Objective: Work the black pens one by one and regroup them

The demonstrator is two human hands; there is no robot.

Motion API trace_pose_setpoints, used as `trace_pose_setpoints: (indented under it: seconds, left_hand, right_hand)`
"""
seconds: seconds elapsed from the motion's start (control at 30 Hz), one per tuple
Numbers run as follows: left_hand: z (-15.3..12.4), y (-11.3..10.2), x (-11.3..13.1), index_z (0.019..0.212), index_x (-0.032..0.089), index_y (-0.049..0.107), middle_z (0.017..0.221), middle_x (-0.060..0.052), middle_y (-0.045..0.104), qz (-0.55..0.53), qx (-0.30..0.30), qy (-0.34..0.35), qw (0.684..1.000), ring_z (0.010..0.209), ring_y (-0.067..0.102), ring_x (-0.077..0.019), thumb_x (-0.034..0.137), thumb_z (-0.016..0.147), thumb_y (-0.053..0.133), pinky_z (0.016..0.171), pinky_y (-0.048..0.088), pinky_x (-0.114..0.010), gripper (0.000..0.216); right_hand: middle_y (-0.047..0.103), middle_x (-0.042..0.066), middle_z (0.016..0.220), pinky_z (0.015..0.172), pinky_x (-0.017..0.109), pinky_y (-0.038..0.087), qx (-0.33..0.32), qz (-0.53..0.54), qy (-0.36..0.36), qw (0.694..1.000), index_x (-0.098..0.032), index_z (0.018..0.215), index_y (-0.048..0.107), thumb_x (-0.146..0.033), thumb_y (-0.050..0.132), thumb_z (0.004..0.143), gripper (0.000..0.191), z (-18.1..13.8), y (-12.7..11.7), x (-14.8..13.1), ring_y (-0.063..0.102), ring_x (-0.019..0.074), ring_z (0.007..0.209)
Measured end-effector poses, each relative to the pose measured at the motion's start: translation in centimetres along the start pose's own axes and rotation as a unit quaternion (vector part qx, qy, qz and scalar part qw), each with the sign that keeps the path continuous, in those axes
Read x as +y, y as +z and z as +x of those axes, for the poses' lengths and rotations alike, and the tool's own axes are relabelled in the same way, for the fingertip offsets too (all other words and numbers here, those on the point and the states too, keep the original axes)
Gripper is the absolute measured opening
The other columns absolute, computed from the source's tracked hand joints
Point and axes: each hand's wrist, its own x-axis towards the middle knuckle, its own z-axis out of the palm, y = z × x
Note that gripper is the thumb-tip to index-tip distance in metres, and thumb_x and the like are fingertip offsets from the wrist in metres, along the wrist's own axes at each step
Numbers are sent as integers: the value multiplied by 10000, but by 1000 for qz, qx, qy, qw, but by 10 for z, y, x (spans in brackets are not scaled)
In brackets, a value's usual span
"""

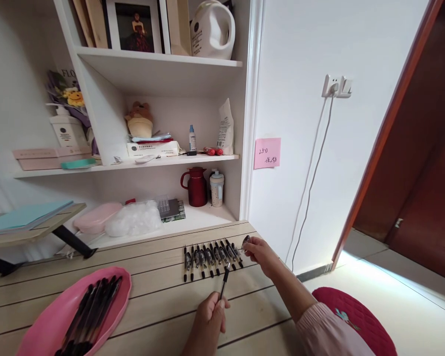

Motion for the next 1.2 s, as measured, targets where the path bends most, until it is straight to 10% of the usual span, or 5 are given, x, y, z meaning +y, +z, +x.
trace_pose_setpoints:
  seconds: [0.23, 1.2]
  left_hand:
    - [-4, 2, 2, 742, 169, 505, 437, 77, 360, 18, 9, 11, 1000, 436, 297, -96, 391, 794, 406, 481, 226, -224, 249]
    - [-13, 4, 21, 752, 173, 486, 452, 73, 370, 61, 4, 10, 998, 456, 338, -107, 388, 794, 382, 490, 257, -226, 242]
  right_hand:
    - [488, -30, 637, 459, 214, 295, -61, 399, -74, 912, -193, 910, 522, -359, 660, 616, 365, -58, 14, -21, 456, 88, 516]
    - [455, -67, 472, 419, 200, 295, -207, 298, -53, 930, -161, 721, 558, -295, 649, 599, 203, -77, 32, -25, 456, 76, 444]
